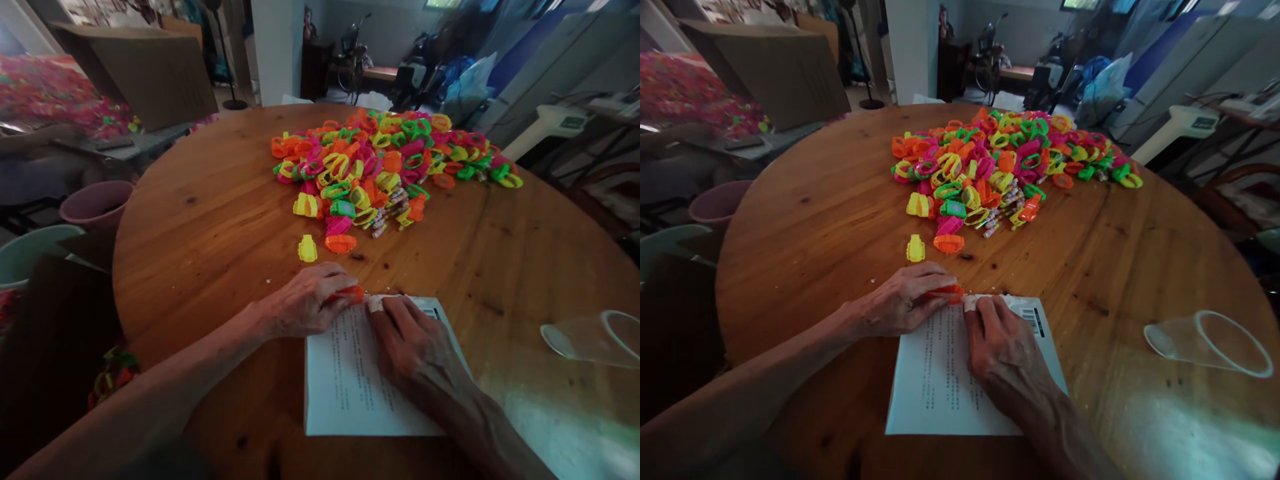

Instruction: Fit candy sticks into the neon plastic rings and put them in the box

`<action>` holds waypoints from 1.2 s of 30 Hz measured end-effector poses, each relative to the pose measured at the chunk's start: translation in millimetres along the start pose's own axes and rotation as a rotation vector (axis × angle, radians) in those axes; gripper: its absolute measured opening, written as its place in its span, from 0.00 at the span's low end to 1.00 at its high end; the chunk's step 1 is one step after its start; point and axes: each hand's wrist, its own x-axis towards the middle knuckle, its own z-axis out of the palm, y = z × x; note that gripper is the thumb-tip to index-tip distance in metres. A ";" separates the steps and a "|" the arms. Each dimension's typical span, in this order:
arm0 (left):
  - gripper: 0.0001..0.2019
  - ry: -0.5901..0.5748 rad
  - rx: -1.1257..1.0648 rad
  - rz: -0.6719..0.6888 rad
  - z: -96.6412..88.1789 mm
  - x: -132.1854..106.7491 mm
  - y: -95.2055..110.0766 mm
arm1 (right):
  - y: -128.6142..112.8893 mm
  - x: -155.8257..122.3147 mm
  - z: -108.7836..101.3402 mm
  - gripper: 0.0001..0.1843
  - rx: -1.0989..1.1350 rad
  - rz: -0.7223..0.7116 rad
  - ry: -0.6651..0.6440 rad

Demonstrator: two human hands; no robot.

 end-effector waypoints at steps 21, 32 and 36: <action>0.12 -0.042 0.043 0.018 -0.1 -1.5 -0.8 | -16.6 10.4 -19.7 0.08 -0.274 -0.169 -0.254; 0.10 0.158 0.277 -0.291 -68.2 -45.5 10.9 | 81.4 65.5 15.4 0.12 0.018 0.258 -0.106; 0.15 0.327 0.386 -0.579 -130.7 -121.9 2.4 | 110.2 84.0 35.8 0.16 0.085 0.244 -0.160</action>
